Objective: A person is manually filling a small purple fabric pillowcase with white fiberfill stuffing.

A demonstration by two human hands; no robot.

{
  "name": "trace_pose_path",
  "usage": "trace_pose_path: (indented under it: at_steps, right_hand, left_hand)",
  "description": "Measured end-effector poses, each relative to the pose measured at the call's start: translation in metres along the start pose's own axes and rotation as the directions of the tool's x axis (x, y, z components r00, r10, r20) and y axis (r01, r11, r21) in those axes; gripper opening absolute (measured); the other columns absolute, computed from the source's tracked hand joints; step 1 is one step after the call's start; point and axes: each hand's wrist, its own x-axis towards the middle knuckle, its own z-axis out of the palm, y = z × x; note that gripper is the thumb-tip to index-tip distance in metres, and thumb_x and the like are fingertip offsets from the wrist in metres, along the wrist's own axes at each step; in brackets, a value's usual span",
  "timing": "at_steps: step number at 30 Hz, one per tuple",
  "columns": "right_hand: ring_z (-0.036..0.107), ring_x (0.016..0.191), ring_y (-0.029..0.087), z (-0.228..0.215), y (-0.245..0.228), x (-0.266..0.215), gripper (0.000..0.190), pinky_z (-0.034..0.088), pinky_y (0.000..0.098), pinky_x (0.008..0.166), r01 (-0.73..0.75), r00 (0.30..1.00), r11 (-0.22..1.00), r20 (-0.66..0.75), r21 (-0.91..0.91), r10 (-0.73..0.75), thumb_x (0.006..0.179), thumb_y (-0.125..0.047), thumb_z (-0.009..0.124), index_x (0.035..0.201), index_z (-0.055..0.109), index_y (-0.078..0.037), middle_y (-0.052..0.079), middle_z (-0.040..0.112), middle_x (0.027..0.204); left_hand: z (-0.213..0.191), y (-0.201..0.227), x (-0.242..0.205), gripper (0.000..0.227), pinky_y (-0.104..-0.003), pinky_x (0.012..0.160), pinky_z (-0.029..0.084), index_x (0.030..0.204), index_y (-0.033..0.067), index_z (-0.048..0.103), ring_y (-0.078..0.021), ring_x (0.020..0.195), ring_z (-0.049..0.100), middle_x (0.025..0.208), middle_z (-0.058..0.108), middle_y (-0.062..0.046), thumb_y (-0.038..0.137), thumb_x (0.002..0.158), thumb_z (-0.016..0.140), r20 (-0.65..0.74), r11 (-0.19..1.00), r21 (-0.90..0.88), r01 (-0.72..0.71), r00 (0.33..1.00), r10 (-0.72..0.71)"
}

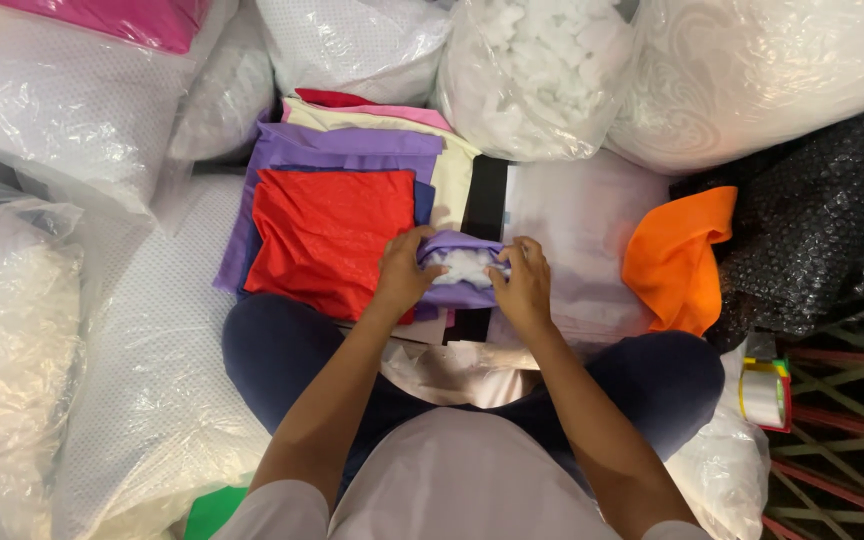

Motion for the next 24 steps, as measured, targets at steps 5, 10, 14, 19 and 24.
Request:
trace_pose_path:
  at_steps: [5, 10, 14, 19, 24]
  right_hand:
    - [0.067, 0.107, 0.044, 0.016, 0.016, 0.003, 0.048, 0.050, 0.0550, 0.093, -0.256, 0.948, 0.962, 0.171, -0.092, 0.269, 0.083, -0.026, 0.081, 0.115, 0.048, -0.015, 0.016, 0.058, 0.122]
    - [0.066, 0.117, 0.041, 0.009, 0.012, 0.008, 0.052, 0.048, 0.0511, 0.098, -0.363, 0.851, 0.920, 0.350, -0.145, 0.391, 0.090, -0.027, 0.073, 0.134, 0.047, -0.017, 0.017, 0.066, 0.122]
    - [0.067, 0.111, 0.038, -0.005, 0.000, 0.014, 0.039, 0.051, 0.0482, 0.093, -0.385, 0.865, 0.918, 0.307, -0.099, 0.396, 0.089, -0.025, 0.072, 0.123, 0.055, -0.017, 0.013, 0.066, 0.112]
    - [0.054, 0.129, 0.048, -0.024, -0.005, 0.009, 0.081, 0.044, 0.0550, 0.108, -0.386, 0.891, 0.878, 0.361, 0.283, 0.275, 0.070, -0.026, 0.089, 0.141, 0.050, -0.011, 0.026, 0.051, 0.133]
    - [0.050, 0.133, 0.043, -0.024, -0.006, 0.001, 0.057, 0.039, 0.0556, 0.111, -0.032, 0.996, 0.986, -0.075, 0.165, 0.045, 0.096, -0.032, 0.073, 0.143, 0.050, -0.010, 0.021, 0.047, 0.139]
  left_hand:
    - [0.001, 0.001, -0.002, 0.075, -0.054, 0.105, 0.044, 0.136, 0.0259, 0.058, -0.0332, 0.126, 0.053, 0.122, 0.061, -0.007, 0.038, 0.070, 0.092, 0.021, 0.998, -0.042, 0.051, 0.998, -0.051]
    - [0.016, -0.017, 0.004, 0.055, -0.044, 0.101, 0.047, 0.121, 0.0180, 0.071, -0.0328, 0.111, 0.060, 0.107, 0.063, -0.008, 0.024, 0.070, 0.090, -0.020, 1.000, 0.010, -0.011, 1.000, 0.011]
    - [0.011, -0.009, 0.006, 0.044, -0.040, 0.091, 0.051, 0.105, 0.0183, 0.074, -0.0317, 0.098, 0.062, 0.095, 0.061, -0.007, 0.007, 0.065, 0.087, -0.166, 0.988, -0.102, -0.118, 0.981, 0.100]
    - [-0.006, -0.005, 0.001, 0.069, -0.042, 0.107, 0.043, 0.123, 0.0163, 0.071, -0.0342, 0.118, 0.060, 0.114, 0.063, -0.014, 0.023, 0.060, 0.098, -0.061, 0.939, -0.340, -0.057, 0.997, 0.038]
    - [-0.023, 0.017, -0.011, 0.037, -0.048, 0.115, 0.037, 0.131, 0.0128, 0.067, -0.0381, 0.130, 0.053, 0.126, 0.061, -0.018, 0.031, 0.099, 0.068, -0.154, 0.927, -0.366, -0.080, 0.988, 0.025]
